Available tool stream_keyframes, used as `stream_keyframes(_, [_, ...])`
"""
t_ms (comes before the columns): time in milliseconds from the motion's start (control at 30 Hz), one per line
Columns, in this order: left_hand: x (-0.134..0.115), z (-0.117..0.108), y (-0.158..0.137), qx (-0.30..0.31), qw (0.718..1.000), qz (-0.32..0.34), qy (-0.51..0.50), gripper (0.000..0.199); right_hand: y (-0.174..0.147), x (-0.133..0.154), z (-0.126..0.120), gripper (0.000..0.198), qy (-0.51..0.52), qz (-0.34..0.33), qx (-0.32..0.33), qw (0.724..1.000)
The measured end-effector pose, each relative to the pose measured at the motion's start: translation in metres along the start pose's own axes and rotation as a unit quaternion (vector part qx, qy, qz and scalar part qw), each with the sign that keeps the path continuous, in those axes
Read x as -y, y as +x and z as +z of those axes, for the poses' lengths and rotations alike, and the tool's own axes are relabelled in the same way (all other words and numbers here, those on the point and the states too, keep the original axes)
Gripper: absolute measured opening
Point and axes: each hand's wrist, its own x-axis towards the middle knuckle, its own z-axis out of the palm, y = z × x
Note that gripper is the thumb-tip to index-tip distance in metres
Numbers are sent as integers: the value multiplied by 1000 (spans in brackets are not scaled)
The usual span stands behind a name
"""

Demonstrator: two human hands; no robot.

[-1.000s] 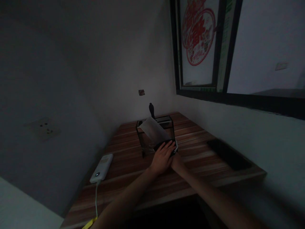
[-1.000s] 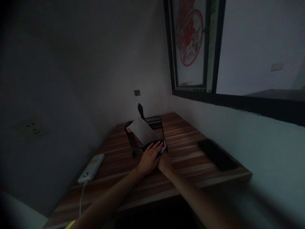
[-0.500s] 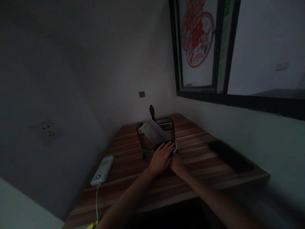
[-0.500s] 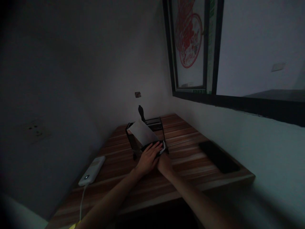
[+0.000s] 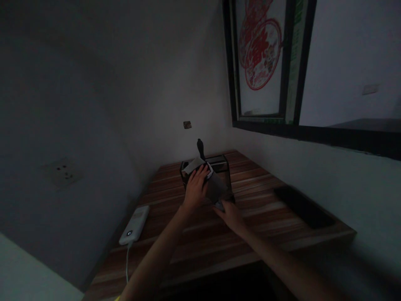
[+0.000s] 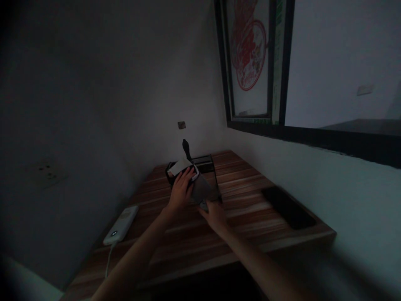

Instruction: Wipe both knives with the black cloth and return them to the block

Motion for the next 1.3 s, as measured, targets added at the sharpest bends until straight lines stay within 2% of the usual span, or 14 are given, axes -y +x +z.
stream_keyframes(300, [19,-9,34,-112,990,-84,-3,42,0,-1,0,37,-5,-5,-10,1000])
stream_keyframes(733, [16,-10,36,-113,990,-87,9,42,1,-3,2,39,9,3,0,1000])
stream_keyframes(1000, [1,-2,21,-74,995,-64,33,45,1,1,0,34,11,5,3,1000])
stream_keyframes(1300, [-37,24,-24,70,997,36,14,50,2,-8,7,31,-13,16,15,1000])
